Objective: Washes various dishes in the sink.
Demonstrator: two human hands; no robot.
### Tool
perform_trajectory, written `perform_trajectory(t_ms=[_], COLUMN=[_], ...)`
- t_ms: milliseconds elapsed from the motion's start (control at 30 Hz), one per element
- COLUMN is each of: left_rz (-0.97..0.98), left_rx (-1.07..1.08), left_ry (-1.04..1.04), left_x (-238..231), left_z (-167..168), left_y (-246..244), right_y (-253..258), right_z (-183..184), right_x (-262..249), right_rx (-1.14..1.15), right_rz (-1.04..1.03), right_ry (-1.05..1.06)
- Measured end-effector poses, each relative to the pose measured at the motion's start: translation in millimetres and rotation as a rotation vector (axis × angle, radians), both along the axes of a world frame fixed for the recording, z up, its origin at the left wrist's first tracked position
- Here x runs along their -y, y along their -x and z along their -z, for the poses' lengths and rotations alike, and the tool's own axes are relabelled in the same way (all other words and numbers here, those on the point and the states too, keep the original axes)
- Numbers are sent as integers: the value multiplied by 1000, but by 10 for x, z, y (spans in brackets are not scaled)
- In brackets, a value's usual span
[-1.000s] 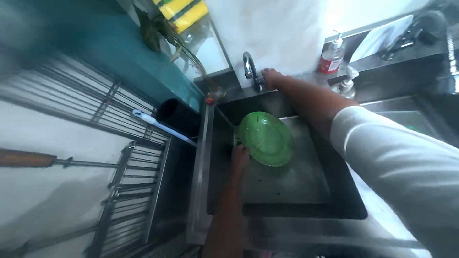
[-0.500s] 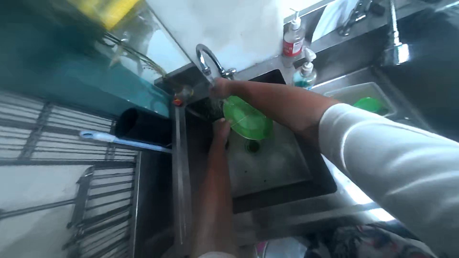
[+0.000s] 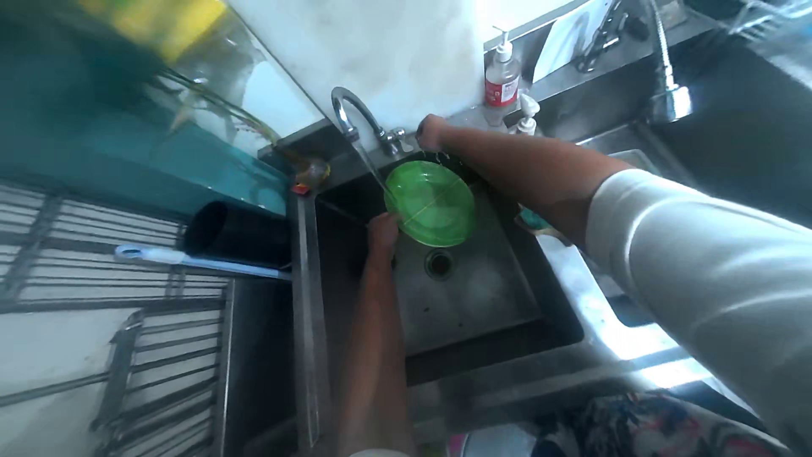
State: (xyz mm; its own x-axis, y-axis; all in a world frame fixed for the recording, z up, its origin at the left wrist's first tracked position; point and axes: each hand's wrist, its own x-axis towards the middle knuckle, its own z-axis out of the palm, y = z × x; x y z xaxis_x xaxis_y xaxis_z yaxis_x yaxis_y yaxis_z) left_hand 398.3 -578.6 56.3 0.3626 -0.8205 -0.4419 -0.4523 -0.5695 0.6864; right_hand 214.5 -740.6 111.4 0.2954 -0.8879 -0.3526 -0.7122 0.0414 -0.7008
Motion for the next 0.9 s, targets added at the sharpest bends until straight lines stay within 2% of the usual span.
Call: perform_trajectory(t_ms=[167,400,633,900], left_rz=[30,36,23,-49], left_rx=[-123,-96,-81,-77], left_ry=[11,-40,-31,2], left_x=[-219,-459,-598,-905], left_z=[-49,-139,-158,-367], left_y=[-57,-30,-251,-376], right_y=[-3,-99,-364,-470], right_z=[161,211,435,388], right_x=[31,-16,64,80], right_rx=[-18,-2,171,218], right_rz=[17,41,87,159], right_ry=[19,-18,-31,-70])
